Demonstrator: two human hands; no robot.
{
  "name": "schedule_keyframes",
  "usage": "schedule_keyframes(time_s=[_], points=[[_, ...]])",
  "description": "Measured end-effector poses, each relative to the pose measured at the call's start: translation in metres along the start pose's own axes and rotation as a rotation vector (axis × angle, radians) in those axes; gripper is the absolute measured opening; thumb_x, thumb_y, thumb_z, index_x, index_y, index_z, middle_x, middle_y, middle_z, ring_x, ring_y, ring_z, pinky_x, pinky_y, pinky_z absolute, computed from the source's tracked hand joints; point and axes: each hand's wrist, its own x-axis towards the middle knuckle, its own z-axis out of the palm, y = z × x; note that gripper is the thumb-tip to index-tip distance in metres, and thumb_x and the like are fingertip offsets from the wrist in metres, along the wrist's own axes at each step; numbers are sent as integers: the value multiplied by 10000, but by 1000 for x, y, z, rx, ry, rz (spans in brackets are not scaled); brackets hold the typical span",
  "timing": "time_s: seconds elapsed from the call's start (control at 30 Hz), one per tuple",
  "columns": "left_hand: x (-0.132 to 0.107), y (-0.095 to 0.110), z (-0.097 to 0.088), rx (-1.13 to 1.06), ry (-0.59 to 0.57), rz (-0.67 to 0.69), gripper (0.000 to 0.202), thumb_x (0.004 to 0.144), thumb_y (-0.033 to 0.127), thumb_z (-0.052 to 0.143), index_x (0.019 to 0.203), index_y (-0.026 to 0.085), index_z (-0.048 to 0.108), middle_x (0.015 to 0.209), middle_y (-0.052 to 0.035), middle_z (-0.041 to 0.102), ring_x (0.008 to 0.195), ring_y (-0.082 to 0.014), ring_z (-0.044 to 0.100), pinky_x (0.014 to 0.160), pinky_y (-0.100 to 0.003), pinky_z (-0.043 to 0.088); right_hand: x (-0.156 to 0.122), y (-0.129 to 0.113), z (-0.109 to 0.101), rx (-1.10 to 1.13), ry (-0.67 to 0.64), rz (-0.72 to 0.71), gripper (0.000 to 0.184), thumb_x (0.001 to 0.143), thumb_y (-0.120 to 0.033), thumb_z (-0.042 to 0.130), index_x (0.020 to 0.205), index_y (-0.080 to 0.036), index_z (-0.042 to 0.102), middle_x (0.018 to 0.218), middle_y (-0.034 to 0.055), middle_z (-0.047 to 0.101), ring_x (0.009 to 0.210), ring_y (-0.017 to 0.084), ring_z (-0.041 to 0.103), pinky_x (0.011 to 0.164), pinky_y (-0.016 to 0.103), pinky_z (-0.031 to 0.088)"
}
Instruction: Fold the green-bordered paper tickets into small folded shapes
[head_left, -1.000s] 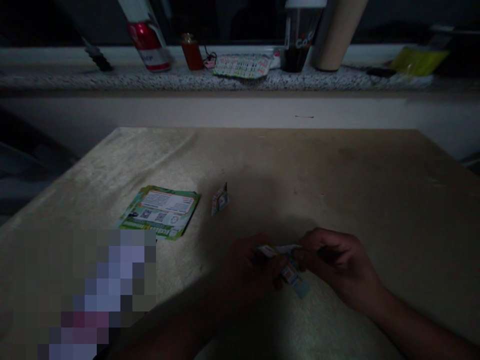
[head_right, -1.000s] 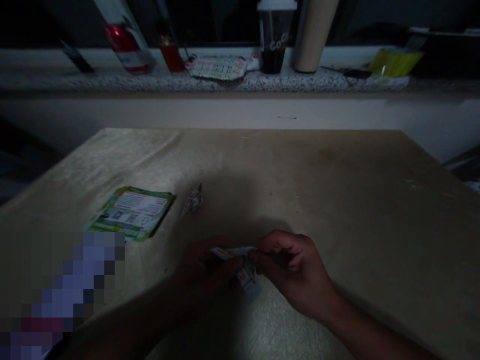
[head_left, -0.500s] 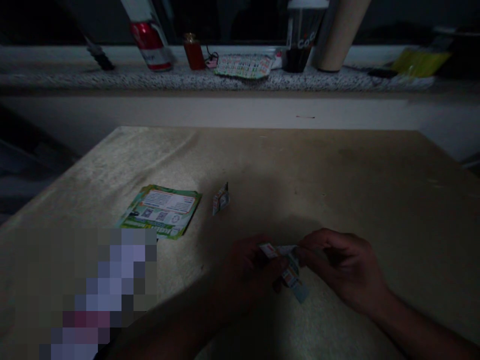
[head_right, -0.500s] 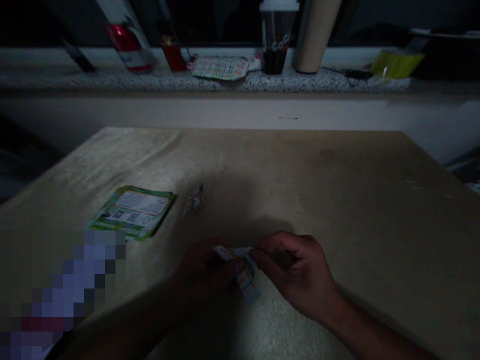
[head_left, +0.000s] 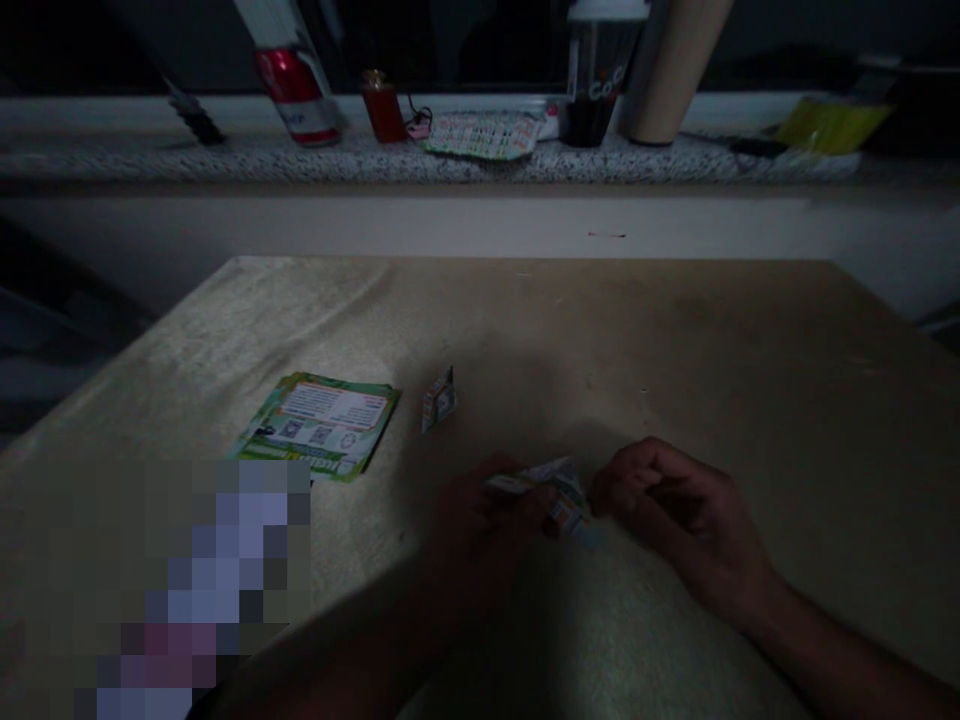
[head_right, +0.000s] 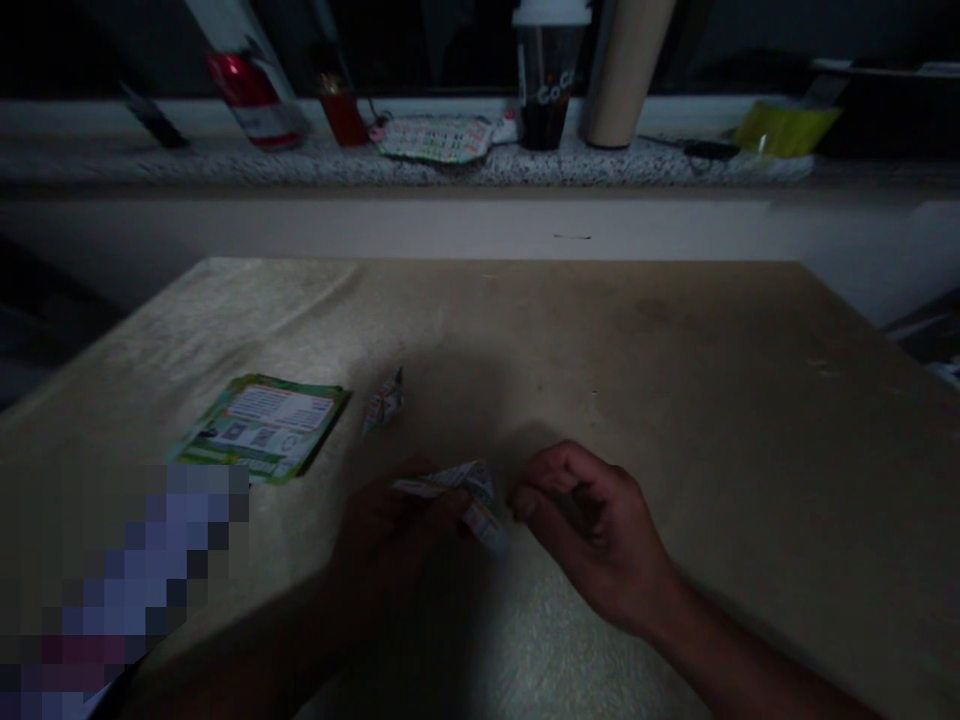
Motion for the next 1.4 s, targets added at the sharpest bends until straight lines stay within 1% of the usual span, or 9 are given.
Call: schedule_keyframes(time_s=[0.1,0.2,0.43,0.67,0.77,0.93,1.1,1.3,1.4], points=[[1,1,1,-7,96,39,161,855,306,697,770,172,670,716,-1,710,687,-137,680,638,-215,543,0,0,4,10,-45,-5,89,857,-259,728,816,-192,686,690,2,690,589,117,625,526,208,503],[0,1,2,-22,77,52,151,849,312,710,787,176,689,743,-6,731,713,-146,697,653,-221,559,0,-1,9,-74,-35,-40,81,829,-219,750,770,-184,708,623,-5,688,510,105,605,465,195,477],[0,-1,-6,-84,-114,-3,106,758,240,823,842,200,772,823,-29,786,773,-166,728,692,-230,569,-1,-2,3,-140,-19,-350,121,830,-73,687,847,-189,715,687,33,712,573,149,663,518,266,511],[1,2,-12,-82,-285,170,148,774,123,807,869,236,813,887,-26,768,834,-156,713,744,-228,552,0,-7,0,-126,-103,-426,150,840,-27,668,861,-170,711,679,40,662,595,150,630,523,272,506],[0,7,-11,-20,-228,154,83,792,158,791,845,218,810,819,-20,758,763,-144,692,686,-209,535,-1,-6,1,-139,-87,-425,150,836,-48,701,899,-185,705,708,36,687,614,157,655,542,277,531],[-4,8,-5,21,-22,81,34,758,188,802,744,209,779,676,18,700,627,-112,630,568,-172,499,-7,-5,-1,-309,78,-541,255,807,-46,758,999,-209,718,847,60,728,735,193,717,641,309,608],[-7,5,0,58,94,55,29,754,210,803,767,225,782,713,13,740,646,-137,674,581,-192,546,-9,-5,1,-498,148,-591,212,824,-72,756,984,-209,746,902,65,717,741,175,706,650,297,610],[-6,7,2,121,113,241,71,745,141,773,759,208,789,732,1,771,652,-141,715,603,-189,579,-2,-2,8,-418,158,-669,221,814,-30,754,1006,-139,742,852,70,721,719,162,691,625,277,598],[-6,5,1,101,86,312,103,748,115,769,780,210,791,725,5,768,635,-129,710,584,-175,569,-1,-2,9,-333,126,-611,162,828,-26,733,961,-118,733,824,68,714,687,140,683,589,241,570]])
